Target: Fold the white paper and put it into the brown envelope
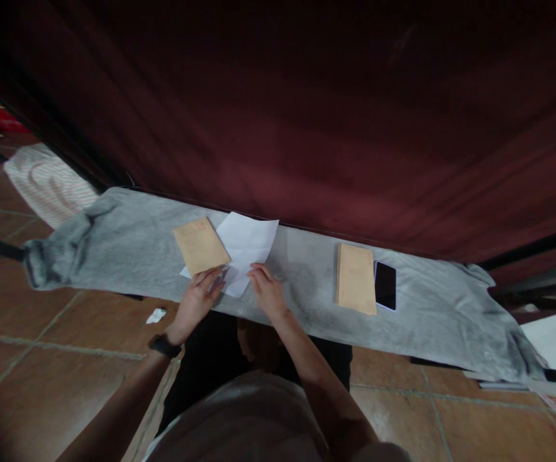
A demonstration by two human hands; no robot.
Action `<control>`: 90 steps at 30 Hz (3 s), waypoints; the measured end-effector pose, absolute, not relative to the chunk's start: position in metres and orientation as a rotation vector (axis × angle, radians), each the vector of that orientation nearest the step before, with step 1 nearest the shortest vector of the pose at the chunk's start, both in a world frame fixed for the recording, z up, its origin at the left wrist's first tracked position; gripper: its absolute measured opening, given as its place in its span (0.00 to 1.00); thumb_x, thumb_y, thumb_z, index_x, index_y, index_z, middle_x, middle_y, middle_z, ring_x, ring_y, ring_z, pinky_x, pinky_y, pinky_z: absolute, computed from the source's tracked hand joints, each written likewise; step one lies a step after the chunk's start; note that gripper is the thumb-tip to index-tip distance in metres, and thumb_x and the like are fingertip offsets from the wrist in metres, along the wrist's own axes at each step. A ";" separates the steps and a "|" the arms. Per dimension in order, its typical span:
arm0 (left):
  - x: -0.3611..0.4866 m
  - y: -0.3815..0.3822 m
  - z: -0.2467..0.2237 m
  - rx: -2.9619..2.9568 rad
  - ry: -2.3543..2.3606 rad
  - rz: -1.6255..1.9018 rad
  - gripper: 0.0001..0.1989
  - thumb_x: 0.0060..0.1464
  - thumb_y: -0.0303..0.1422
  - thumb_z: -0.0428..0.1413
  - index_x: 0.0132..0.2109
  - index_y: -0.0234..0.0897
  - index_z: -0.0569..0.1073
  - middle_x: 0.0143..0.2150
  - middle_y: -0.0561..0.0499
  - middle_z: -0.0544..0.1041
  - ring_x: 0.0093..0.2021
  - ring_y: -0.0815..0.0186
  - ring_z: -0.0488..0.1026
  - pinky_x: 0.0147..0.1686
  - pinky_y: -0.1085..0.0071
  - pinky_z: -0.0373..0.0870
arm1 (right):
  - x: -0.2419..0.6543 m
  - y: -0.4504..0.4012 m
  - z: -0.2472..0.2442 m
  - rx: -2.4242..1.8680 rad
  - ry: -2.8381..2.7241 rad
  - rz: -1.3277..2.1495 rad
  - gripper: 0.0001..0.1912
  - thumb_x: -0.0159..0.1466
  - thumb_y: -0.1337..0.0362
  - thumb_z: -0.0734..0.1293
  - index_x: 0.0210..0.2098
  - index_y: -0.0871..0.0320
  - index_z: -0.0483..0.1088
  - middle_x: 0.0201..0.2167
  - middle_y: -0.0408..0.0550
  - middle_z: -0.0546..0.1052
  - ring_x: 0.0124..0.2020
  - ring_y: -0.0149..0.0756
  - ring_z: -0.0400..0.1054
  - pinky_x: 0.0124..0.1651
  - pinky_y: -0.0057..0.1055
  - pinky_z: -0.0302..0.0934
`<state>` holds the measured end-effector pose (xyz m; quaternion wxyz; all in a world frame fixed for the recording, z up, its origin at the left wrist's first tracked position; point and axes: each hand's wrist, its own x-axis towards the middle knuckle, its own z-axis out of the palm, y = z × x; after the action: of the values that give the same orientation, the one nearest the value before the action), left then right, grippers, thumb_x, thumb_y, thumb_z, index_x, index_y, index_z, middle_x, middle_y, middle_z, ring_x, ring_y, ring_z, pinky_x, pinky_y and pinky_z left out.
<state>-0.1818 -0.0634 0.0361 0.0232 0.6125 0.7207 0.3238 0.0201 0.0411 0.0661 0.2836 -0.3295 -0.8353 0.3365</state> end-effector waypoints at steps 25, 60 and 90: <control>-0.060 -0.058 0.024 2.404 1.913 0.386 0.21 0.59 0.20 0.49 0.55 0.37 0.75 0.58 0.43 0.76 0.58 0.56 0.73 0.57 0.58 0.69 | 0.227 0.016 0.011 -1.378 -2.120 0.600 0.24 0.58 0.77 0.55 0.44 0.52 0.75 0.45 0.50 0.80 0.49 0.41 0.74 0.55 0.39 0.67; -0.045 0.025 0.004 2.299 2.036 0.291 0.35 0.66 0.45 0.44 0.70 0.22 0.54 0.73 0.33 0.52 0.74 0.52 0.46 0.71 0.52 0.40 | 0.137 0.095 -0.021 -1.461 -2.284 0.247 0.29 0.74 0.57 0.51 0.70 0.65 0.53 0.71 0.65 0.52 0.73 0.51 0.43 0.69 0.57 0.44; -0.054 0.123 -0.011 2.167 2.299 0.381 0.29 0.66 0.34 0.39 0.69 0.22 0.58 0.71 0.36 0.58 0.73 0.55 0.51 0.71 0.57 0.45 | 0.113 0.176 -0.033 -1.594 -2.209 -0.046 0.28 0.75 0.58 0.51 0.68 0.68 0.57 0.68 0.66 0.60 0.69 0.50 0.54 0.66 0.50 0.52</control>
<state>-0.0536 0.1226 -0.0106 -0.0203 0.6808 0.7223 0.1199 0.1133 0.1760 -0.0325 0.2071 -0.5723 -0.7933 -0.0167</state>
